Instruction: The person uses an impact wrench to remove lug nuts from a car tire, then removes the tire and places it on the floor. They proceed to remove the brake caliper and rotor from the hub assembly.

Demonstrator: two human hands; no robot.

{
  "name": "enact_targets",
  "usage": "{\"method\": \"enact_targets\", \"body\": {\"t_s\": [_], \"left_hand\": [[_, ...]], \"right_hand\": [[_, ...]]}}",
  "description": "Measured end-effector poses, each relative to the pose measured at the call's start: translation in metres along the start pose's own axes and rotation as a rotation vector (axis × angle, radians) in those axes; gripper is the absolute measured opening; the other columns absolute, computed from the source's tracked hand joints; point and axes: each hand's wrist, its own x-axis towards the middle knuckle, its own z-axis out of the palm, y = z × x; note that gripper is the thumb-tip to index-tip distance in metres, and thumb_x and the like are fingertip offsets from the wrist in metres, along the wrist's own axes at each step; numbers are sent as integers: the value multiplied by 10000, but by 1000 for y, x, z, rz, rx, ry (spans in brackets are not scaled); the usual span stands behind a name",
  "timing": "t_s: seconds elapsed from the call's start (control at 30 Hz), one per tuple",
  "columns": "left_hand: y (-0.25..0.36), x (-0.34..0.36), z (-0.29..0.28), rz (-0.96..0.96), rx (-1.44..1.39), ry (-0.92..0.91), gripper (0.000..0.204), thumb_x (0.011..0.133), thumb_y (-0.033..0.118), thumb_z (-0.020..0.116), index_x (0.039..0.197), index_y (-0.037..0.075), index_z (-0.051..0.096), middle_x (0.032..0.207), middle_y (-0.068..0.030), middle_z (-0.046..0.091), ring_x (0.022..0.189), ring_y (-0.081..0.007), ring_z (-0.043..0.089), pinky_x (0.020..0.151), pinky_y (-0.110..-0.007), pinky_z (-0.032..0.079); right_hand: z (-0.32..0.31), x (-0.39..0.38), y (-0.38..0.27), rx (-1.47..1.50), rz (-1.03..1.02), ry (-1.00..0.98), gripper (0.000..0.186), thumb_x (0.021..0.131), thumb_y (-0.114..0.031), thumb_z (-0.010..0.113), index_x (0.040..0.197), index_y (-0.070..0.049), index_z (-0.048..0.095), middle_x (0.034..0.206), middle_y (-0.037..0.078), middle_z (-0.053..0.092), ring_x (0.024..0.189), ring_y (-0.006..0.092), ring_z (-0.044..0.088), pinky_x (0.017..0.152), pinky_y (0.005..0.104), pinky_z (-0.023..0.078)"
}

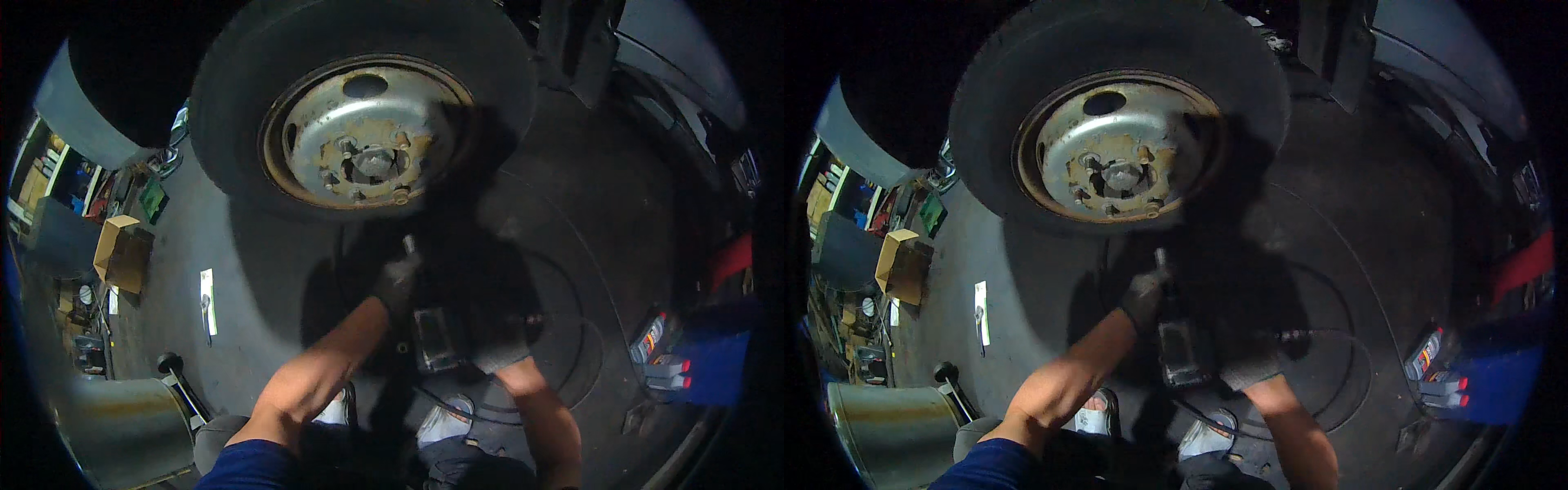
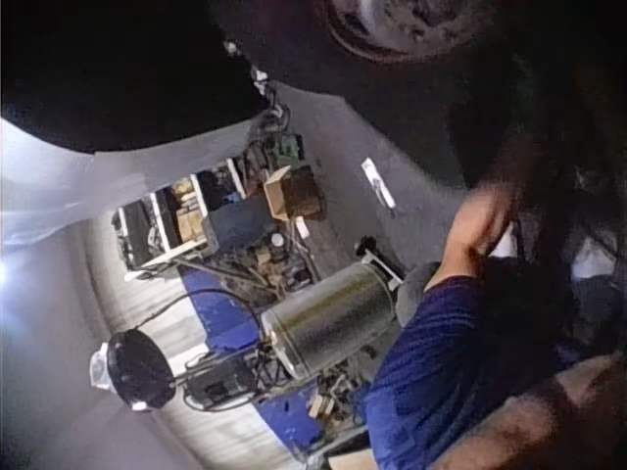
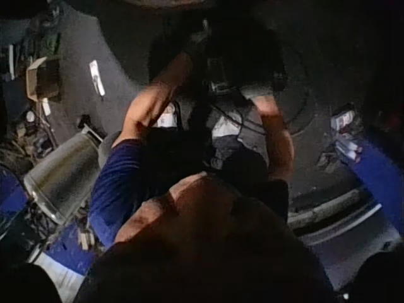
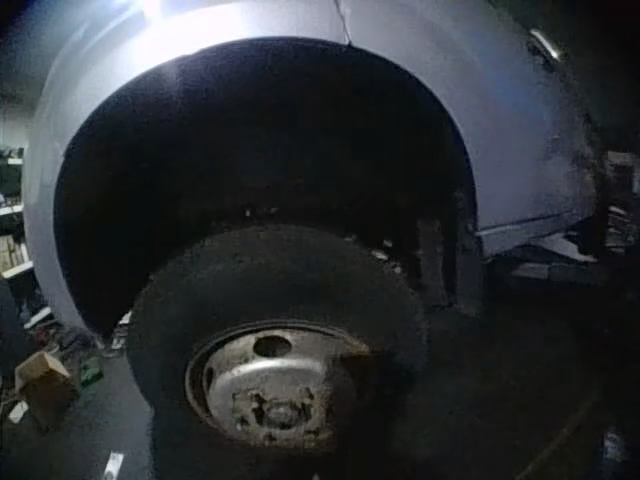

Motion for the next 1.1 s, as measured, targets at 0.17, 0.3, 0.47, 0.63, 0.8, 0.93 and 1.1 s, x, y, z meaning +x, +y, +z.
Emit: {"method": "enact_targets", "body": {"t_s": [0.17,0.3,0.47,0.63,0.8,0.93,1.1], "left_hand": [[61,19,-3,550,724,46,452,1003,420,656,1107,-18,707,915,-98,710,803,-220,646,745,-411,528],[76,26,6,352,399,85,406,990,360,665,1105,-25,720,896,-117,715,831,-244,659,772,-425,535],[86,25,23,405,911,334,472,971,410,642,1087,-44,700,896,-136,710,826,-280,666,768,-445,524],[98,8,32,398,679,185,375,984,348,639,1095,-6,697,874,-110,697,766,-231,649,684,-424,512],[80,2,31,416,670,189,371,996,351,619,1101,3,696,882,-118,697,803,-248,661,717,-425,511],[33,17,2,399,950,240,492,1003,476,579,1069,11,725,981,-146,757,909,-317,711,811,-469,524],[-70,25,-20,-30,710,202,485,1062,454,464,1238,59,685,1196,-174,728,1063,-349,698,900,-481,532]], "right_hand": [[-5,53,0,69,163,-288,416,818,-117,671,1224,-38,712,1239,257,682,1152,429,652,969,515,537],[2,71,11,-13,40,-181,351,850,-164,671,1176,-42,708,1166,239,697,1107,422,662,967,498,531],[33,54,13,67,99,-116,272,831,-193,687,1069,-69,731,1011,193,726,980,403,702,917,501,550],[44,53,18,40,63,-185,241,827,-183,690,1046,-94,737,939,182,739,902,364,730,891,497,561],[30,51,15,-129,126,-386,450,862,-144,666,1306,-69,654,1217,228,689,1147,380,671,1029,519,507],[22,19,5,5,7,-123,683,897,-163,661,1540,-39,465,1494,259,520,1379,409,513,1174,524,389],[16,-32,14,143,147,-469,681,934,-193,654,1561,-32,444,1533,230,509,1396,392,504,1205,499,361]]}}
